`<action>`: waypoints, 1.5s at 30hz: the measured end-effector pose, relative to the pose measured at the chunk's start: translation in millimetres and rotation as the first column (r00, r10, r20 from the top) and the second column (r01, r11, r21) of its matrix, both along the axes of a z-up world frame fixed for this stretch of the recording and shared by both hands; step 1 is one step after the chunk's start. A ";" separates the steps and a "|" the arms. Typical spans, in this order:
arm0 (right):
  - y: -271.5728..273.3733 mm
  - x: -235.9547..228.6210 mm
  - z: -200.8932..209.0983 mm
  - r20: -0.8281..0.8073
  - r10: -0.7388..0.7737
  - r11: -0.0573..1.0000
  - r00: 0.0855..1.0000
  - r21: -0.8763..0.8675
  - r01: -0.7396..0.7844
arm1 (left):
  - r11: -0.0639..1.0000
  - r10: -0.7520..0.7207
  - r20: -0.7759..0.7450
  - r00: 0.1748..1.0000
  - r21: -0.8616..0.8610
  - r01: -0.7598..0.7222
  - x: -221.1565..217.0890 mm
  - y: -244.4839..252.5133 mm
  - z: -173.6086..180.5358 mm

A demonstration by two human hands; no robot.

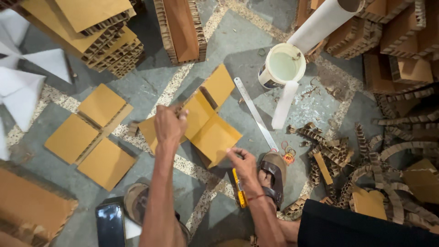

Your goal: The person assembles a small cardboard box by applying glue to the edges of a flat sheet and folding the flaps into a cube shape. They then secure the box by wrapping a rubber band around it.

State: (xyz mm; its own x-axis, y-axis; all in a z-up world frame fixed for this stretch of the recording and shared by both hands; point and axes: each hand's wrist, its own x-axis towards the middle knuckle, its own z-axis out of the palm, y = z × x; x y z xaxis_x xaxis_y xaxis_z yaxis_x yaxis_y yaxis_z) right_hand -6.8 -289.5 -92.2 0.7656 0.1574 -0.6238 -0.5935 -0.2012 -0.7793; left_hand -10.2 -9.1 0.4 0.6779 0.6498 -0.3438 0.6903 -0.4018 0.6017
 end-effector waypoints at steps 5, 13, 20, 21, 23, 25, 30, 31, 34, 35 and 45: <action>-18.1 35.6 19.7 0.070 -0.088 0.996 0.994 0.035 0.086 | 0.978 0.144 0.005 0.990 -0.156 -0.142 -42.8 -47.2 -23.9; -10.6 43.5 94.5 0.543 0.536 0.824 0.646 -0.502 -0.262 | 0.936 0.346 0.102 0.933 -0.103 -0.336 -103.2 -141.2 -57.7; 17.4 26.3 104.1 0.362 0.630 0.743 0.687 -0.537 -0.398 | 0.952 0.305 0.097 0.947 -0.001 -0.306 -106.6 -149.0 -54.7; 21.5 22.8 105.8 0.397 0.635 0.739 0.663 -0.563 -0.370 | 0.949 0.315 0.123 0.941 -0.029 -0.314 -106.9 -148.4 -53.9; 28.3 15.5 108.1 0.461 0.644 0.730 0.611 -0.610 -0.309 | 0.941 0.336 0.171 0.926 -0.085 -0.326 -109.1 -147.5 -53.3; 33.9 11.2 108.4 0.430 0.666 0.698 0.609 -0.647 -0.306 | 0.951 0.309 0.191 0.932 -0.074 -0.300 -110.0 -145.7 -54.8; 42.1 3.6 106.5 0.412 0.682 0.662 0.604 -0.699 -0.271 | 0.949 0.315 0.169 0.934 -0.081 -0.305 -109.8 -141.5 -55.9; 42.2 3.0 106.0 0.419 0.680 0.665 0.602 -0.698 -0.266 | 0.945 0.323 0.154 0.934 -0.098 -0.311 -109.6 -140.9 -56.0; 40.0 4.2 104.6 0.416 0.692 0.659 0.590 -0.698 -0.281 | 0.950 0.313 0.141 0.939 -0.074 -0.305 -109.5 -138.7 -57.6; 38.8 4.9 104.2 0.412 0.698 0.655 0.586 -0.698 -0.289 | 0.953 0.301 0.142 0.943 -0.052 -0.297 -109.9 -138.3 -58.3; 39.6 4.0 94.3 0.412 0.704 0.642 0.578 -0.718 -0.269 | 0.940 0.339 0.129 0.932 -0.087 -0.330 -108.7 -137.9 -62.8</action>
